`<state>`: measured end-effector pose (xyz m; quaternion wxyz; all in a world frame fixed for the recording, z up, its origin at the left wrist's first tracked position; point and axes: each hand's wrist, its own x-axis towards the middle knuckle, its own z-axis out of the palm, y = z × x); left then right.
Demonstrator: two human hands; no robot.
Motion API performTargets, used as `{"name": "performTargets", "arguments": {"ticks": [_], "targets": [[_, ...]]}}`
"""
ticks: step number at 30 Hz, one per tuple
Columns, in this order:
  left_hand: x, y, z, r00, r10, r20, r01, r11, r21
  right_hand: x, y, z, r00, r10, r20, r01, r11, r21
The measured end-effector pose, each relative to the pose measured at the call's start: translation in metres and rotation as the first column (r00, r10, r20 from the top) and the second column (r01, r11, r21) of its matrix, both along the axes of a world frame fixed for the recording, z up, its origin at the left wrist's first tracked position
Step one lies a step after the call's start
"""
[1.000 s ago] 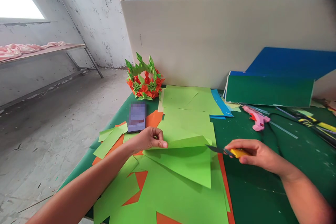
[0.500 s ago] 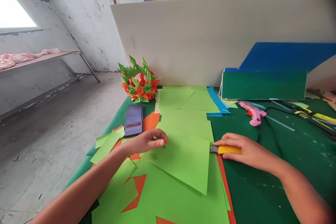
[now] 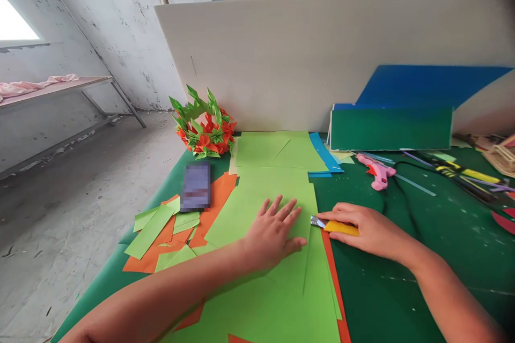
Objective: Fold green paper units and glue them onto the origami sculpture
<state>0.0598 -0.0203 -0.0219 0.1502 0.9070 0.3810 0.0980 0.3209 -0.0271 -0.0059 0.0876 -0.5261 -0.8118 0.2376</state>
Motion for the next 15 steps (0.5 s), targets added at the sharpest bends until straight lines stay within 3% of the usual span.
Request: {"name": "performTargets", "arguments": {"ticks": [15], "targets": [[0.0018, -0.0100, -0.0124, 1.000, 0.020, -0.001, -0.020, 0.998, 0.063, 0.0033, 0.0011, -0.0064, 0.998, 0.026, 0.054, -0.033, 0.991, 0.130]]}}
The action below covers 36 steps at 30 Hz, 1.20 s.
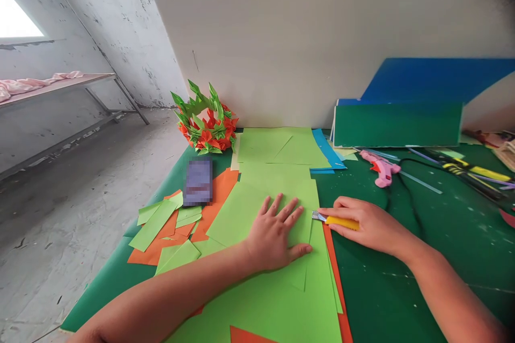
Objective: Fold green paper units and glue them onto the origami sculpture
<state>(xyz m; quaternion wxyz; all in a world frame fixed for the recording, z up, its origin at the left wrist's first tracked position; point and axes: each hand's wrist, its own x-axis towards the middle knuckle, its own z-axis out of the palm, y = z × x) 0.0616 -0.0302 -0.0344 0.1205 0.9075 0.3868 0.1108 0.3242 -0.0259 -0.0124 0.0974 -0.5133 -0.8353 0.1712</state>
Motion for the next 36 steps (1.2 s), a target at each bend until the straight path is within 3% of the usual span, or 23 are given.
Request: {"name": "performTargets", "arguments": {"ticks": [6, 18, 26, 36], "targets": [[0.000, -0.002, -0.001, 0.999, 0.015, -0.051, -0.012, 0.998, 0.057, 0.002, 0.001, -0.002, 1.000, 0.021, -0.001, -0.021, 1.000, 0.022], [-0.002, -0.001, -0.002, 0.998, 0.005, -0.055, -0.003, 1.000, 0.030, 0.013, 0.007, -0.007, 0.999, 0.021, -0.032, -0.021, 1.000, -0.015], [-0.003, -0.002, -0.003, 0.999, -0.010, -0.049, 0.011, 1.000, 0.027, 0.016, 0.014, -0.011, 1.000, 0.031, -0.003, -0.031, 0.998, 0.061], [-0.002, -0.002, -0.013, 0.995, 0.033, -0.089, -0.021, 0.990, 0.136, -0.001, 0.021, -0.011, 0.997, 0.076, 0.001, -0.076, 0.989, 0.131]]}}
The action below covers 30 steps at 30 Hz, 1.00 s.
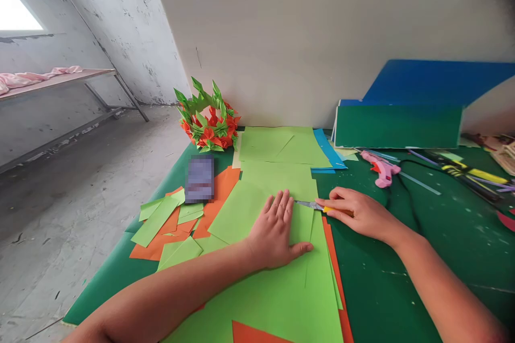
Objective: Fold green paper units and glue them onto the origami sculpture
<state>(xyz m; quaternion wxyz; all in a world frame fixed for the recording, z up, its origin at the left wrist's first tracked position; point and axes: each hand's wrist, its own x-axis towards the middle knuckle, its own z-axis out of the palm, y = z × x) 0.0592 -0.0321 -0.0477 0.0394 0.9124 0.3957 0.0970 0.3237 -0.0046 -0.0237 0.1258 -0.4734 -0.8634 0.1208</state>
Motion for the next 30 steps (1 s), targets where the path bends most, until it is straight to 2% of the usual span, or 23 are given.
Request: {"name": "performTargets", "arguments": {"ticks": [8, 14, 19, 24, 26, 28, 30], "targets": [[0.000, -0.002, 0.007, 1.000, 0.004, -0.006, -0.004, 0.999, -0.043, -0.013, 0.009, 0.002, 0.999, 0.033, 0.007, -0.033, 0.999, 0.000], [-0.002, -0.003, 0.012, 1.000, 0.004, 0.029, -0.001, 0.996, -0.094, -0.012, 0.008, 0.011, 0.998, 0.035, 0.055, -0.037, 0.999, 0.028], [-0.006, 0.003, 0.013, 0.994, -0.084, 0.064, 0.092, 0.988, -0.128, -0.006, 0.003, 0.017, 0.996, 0.045, 0.071, -0.050, 0.996, 0.069], [-0.009, 0.011, 0.023, 0.986, -0.165, 0.000, 0.163, 0.979, -0.125, 0.002, -0.002, 0.008, 0.999, 0.028, 0.029, -0.029, 0.999, 0.046], [-0.011, 0.012, 0.026, 0.994, -0.092, -0.064, 0.086, 0.992, -0.095, 0.003, -0.003, 0.005, 0.999, 0.023, 0.021, -0.024, 0.999, 0.025], [-0.015, 0.013, 0.028, 0.994, 0.053, -0.100, -0.059, 0.997, -0.054, 0.003, -0.003, 0.003, 1.000, 0.021, 0.020, -0.021, 1.000, 0.009], [-0.019, 0.013, 0.026, 0.984, 0.144, -0.106, -0.148, 0.988, -0.038, 0.001, -0.004, 0.002, 0.999, 0.024, 0.024, -0.024, 1.000, 0.004]]}}
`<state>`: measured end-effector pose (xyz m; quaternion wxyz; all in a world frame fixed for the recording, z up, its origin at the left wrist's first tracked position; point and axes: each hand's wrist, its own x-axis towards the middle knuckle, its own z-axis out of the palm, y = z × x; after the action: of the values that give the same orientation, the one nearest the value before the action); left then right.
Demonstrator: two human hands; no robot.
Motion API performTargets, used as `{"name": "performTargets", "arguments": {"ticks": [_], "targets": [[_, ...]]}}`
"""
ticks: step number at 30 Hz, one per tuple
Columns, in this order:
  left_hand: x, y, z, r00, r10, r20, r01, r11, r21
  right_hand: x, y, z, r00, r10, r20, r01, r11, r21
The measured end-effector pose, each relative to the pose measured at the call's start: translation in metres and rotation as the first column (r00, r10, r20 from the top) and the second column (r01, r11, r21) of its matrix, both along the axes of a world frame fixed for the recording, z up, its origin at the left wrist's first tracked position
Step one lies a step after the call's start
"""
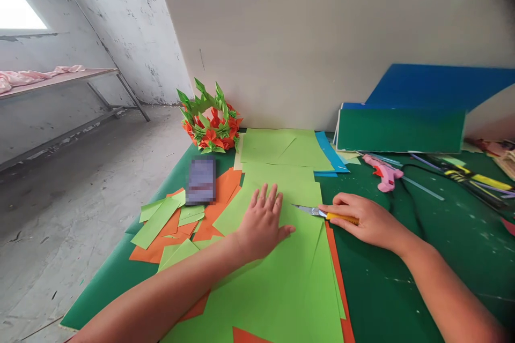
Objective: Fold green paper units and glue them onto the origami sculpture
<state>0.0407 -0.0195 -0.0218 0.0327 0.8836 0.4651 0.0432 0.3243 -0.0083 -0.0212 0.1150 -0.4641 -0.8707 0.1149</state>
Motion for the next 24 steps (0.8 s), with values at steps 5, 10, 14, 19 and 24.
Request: {"name": "performTargets", "arguments": {"ticks": [5, 10, 14, 19, 24], "targets": [[-0.005, -0.002, -0.010, 1.000, 0.023, -0.017, -0.024, 0.999, -0.042, -0.009, 0.000, 0.000, 1.000, 0.026, -0.009, -0.026, 1.000, 0.014], [-0.005, -0.004, -0.016, 1.000, 0.029, 0.013, -0.029, 1.000, 0.006, -0.014, 0.000, 0.000, 0.999, 0.033, -0.022, -0.032, 0.999, 0.045], [-0.006, -0.004, -0.018, 0.999, 0.030, 0.026, -0.031, 0.999, 0.025, -0.013, -0.001, 0.005, 1.000, 0.023, 0.014, -0.024, 0.998, 0.066], [-0.009, -0.001, -0.016, 0.996, -0.071, 0.059, 0.070, 0.997, 0.021, -0.008, -0.007, 0.014, 0.999, 0.009, 0.037, -0.012, 0.995, 0.103], [-0.010, 0.001, -0.011, 0.990, -0.121, 0.074, 0.123, 0.992, -0.024, -0.012, -0.010, 0.009, 0.999, 0.010, 0.053, -0.015, 0.996, 0.085]]}}
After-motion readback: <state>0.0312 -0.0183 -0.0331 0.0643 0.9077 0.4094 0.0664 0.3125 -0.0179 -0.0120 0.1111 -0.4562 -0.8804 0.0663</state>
